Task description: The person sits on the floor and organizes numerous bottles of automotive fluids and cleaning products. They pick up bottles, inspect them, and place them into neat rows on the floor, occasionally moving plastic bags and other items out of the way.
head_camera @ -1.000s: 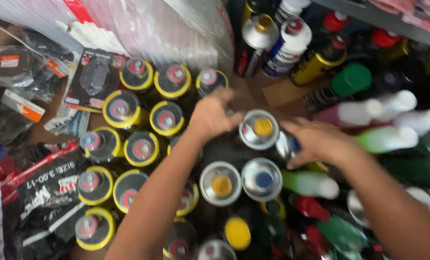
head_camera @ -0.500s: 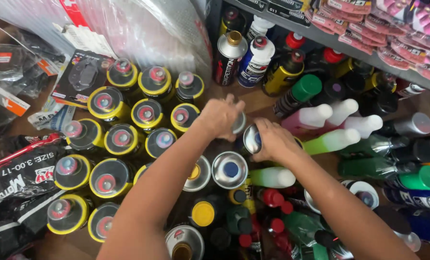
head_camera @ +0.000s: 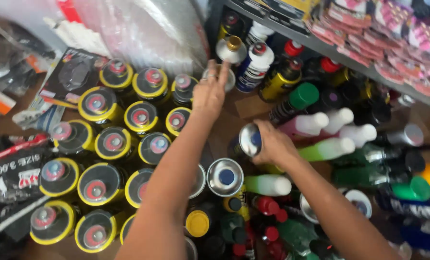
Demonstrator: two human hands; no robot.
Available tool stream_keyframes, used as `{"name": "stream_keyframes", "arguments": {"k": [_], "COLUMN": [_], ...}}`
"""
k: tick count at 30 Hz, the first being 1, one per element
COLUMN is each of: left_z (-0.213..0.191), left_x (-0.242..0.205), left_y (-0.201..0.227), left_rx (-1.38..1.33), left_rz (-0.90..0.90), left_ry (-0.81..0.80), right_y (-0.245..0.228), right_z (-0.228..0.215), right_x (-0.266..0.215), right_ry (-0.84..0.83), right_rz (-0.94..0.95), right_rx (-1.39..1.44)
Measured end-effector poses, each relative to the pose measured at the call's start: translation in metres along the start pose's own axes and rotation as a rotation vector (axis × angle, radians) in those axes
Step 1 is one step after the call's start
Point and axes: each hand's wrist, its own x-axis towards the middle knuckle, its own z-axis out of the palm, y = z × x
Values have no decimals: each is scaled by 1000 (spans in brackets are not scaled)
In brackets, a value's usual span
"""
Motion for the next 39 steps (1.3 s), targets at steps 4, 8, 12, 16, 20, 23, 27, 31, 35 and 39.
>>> {"name": "stream_keyframes", "arguments": {"k": [4,8,12,16,20,23,27,31,35,39], "left_z": [-16,-37,-14,-50,-62,-65,-46,-83,-74,-125], "left_x": [-19,-34,-66,-109,-147,-149,-146,-135,-117,-102], "left_y": [-17,-45,-65,-30,-4,-9,-19,-7,-19,-42], "left_rx": [-34,-138,-108,-65,-203,-195,-215,-163,-51,115], "left_rz": [51,167,310,498,637,636,623,592,540,553], "left_ry": [-106,-91,-114,-169,-275,-295,-364,-600,-689,-813], "right_y": [-2,-1,-7,-13,-20,5,22,2,-35,-72], "right_z": [-6,-17,-30,-24,-25,1,7,-30,-59,-51], "right_x": [16,36,53,76,81,101,80,41,-17,-65], "right_ry": [76,220,323,410,392,387,235,-68,-313,-267], "right_rz": [88,132,171,263,390,409,344,317,-240,-529], "right_rx": [134,111,105,46,186,332,309,172,353,172]}}
